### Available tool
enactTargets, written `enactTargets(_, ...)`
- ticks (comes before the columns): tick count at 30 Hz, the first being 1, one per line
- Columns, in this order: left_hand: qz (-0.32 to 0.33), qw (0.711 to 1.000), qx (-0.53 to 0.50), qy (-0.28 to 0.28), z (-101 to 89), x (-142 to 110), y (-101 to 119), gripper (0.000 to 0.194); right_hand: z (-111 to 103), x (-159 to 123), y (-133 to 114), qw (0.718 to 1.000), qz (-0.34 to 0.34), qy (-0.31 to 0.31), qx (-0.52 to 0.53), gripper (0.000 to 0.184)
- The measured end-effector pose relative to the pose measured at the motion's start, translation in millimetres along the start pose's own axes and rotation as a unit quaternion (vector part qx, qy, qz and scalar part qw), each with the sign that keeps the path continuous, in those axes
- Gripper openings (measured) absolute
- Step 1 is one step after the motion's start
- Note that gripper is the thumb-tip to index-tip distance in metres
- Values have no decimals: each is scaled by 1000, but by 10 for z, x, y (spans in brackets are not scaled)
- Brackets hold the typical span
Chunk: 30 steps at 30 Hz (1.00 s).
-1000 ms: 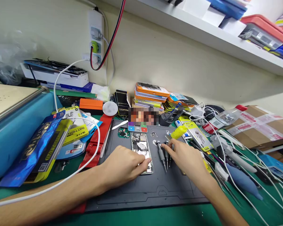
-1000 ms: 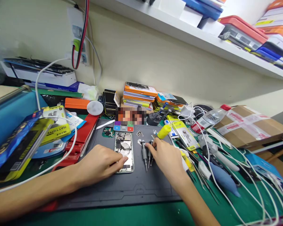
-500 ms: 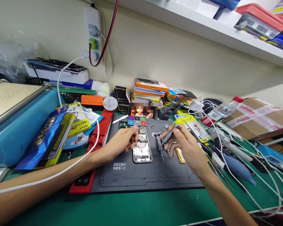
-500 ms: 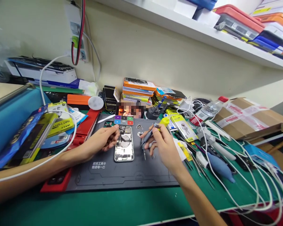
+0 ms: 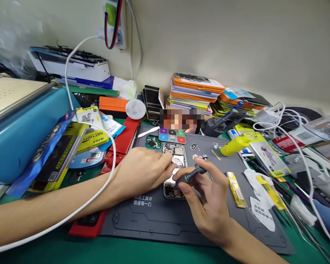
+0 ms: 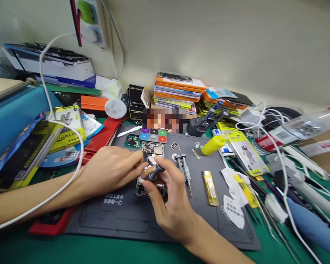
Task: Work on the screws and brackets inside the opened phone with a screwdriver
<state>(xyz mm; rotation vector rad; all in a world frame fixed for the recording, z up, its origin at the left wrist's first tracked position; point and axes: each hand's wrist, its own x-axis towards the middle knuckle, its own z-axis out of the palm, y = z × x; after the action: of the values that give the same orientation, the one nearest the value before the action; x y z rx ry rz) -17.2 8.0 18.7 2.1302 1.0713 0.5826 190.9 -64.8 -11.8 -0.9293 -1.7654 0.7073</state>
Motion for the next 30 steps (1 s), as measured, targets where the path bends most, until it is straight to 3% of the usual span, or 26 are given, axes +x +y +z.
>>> enactTargets(2, 70, 989, 130, 9, -8, -8, -32, 30, 6, -33, 52, 999, -28, -16, -12, 76)
enactTargets(4, 123, 956, 265, 21, -7, -10, -67, 32, -2, -54, 89, 997, -59, -41, -34, 79)
enactTargets(6, 124, 935, 330, 26, -3, -12, -95, 29, -21, -67, 110, 994, -82, -55, -56, 80)
enactTargets(9, 101, 938, 331, 11, 3, -15, -119, 23, -55, -76, 116, 990, -99, -57, -84, 83)
enactTargets(16, 132, 929, 345, -12, 24, -15, -157, 22, -90, -77, 97, 985, -123, -64, -106, 82)
enactTargets(22, 140, 929, 342, -1, 38, -8, -168, 22, -68, -5, 36, 982, -135, -84, -101, 77)
enactTargets(24, 139, 931, 337, -1, 38, -10, -159, 21, -55, 48, -3, 979, -145, -93, -111, 66)
enactTargets(28, 137, 932, 334, 0, 42, -12, -150, 20, -42, 136, -69, 962, -192, -80, -175, 25)
enactTargets(30, 146, 930, 337, 0, 47, -10, -155, 19, -56, 148, -89, 956, -197, -86, -200, 18)
